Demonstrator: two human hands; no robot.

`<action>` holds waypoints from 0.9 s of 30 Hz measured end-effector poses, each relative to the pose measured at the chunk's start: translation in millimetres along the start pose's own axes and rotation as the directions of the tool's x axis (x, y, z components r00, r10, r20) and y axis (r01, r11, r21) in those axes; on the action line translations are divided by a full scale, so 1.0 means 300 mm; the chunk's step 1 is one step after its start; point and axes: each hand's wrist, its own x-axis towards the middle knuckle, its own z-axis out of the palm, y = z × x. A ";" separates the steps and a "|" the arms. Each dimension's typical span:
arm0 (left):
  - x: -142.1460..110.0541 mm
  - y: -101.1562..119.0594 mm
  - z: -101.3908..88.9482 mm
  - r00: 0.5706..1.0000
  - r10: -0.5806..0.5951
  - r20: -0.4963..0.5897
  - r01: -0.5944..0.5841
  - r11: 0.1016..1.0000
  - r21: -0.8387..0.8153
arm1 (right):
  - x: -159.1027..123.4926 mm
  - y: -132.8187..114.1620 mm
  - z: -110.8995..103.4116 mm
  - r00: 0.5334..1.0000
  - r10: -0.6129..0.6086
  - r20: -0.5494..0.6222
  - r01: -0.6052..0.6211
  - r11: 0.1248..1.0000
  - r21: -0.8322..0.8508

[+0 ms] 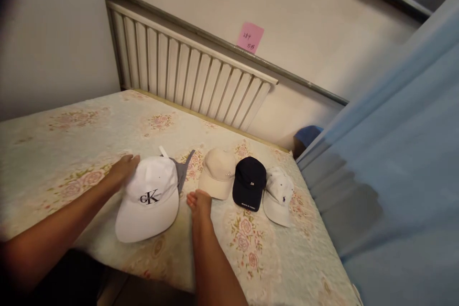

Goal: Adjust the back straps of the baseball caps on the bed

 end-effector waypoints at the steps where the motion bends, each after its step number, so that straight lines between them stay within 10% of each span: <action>1: -0.026 -0.020 0.011 1.000 -0.003 0.002 0.003 1.000 0.016 | -0.008 0.020 -0.055 0.999 0.014 -0.039 -0.014 1.000 0.010; 6: -0.208 -0.079 0.043 0.978 0.128 -0.163 -0.118 0.990 0.073 | -0.017 0.013 -0.242 0.984 0.016 -0.180 -0.001 0.996 0.087; 11: -0.318 -0.089 0.088 0.990 -0.011 -0.141 0.012 1.000 0.002 | 0.065 -0.064 -0.239 0.970 -0.022 -0.241 0.060 0.987 0.151; 27: -0.217 -0.032 0.129 0.972 0.237 -0.009 -0.237 0.971 -0.032 | 0.175 -0.053 -0.226 0.963 -0.195 -0.187 0.226 0.960 0.165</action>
